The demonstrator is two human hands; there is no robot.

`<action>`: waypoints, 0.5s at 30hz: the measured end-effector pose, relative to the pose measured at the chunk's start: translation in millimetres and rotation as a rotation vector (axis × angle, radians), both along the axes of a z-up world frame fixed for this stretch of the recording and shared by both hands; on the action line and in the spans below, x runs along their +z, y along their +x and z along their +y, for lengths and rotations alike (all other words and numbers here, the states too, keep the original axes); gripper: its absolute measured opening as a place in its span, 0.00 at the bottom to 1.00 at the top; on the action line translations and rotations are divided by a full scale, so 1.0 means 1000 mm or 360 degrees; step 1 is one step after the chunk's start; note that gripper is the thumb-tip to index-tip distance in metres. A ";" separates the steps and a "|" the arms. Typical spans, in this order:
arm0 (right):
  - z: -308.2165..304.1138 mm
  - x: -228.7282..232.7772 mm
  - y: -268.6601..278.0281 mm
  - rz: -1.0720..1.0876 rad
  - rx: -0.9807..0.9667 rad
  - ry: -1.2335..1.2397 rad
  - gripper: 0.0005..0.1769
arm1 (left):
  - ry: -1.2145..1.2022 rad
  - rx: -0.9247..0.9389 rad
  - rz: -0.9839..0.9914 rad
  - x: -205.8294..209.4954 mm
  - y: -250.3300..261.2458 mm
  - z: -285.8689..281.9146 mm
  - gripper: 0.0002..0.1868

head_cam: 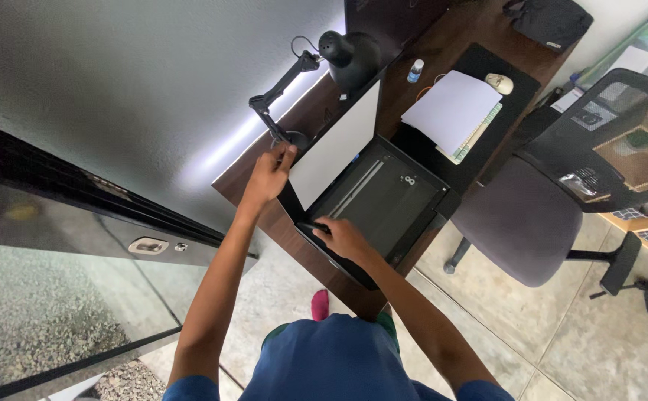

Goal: The person picks up a stack of white paper from the desk, aligns and squares the sheets by hand, and places the stack into the paper tray of a printer on the desk. They close the tray, press buttons on the printer's control panel, then lift the scanner lid and open the ink cartridge access cover.

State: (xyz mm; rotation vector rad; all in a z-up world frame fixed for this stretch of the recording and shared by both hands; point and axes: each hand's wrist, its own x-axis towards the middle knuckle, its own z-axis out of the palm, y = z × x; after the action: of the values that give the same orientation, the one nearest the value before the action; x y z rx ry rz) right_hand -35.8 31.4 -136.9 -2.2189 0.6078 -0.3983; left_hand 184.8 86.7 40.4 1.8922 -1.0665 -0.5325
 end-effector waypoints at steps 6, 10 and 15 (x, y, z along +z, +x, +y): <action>-0.049 0.019 0.006 0.0380 -0.0047 0.0024 0.19 | -0.0120 -0.0010 -0.0080 0.006 -0.001 0.001 0.20; -0.119 0.022 0.010 0.0371 -0.0388 -0.0423 0.18 | 0.0036 0.0041 -0.0032 0.012 -0.006 0.001 0.20; -0.200 0.030 0.006 0.0493 -0.0563 -0.0351 0.19 | 0.0059 0.0057 -0.0021 0.017 -0.010 0.000 0.21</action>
State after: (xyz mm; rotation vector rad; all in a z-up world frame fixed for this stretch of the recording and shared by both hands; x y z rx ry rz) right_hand -29.9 -168.2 -107.3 -2.4054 1.1820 -0.3109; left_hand 175.1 86.8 57.3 1.9456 -1.0359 -0.5233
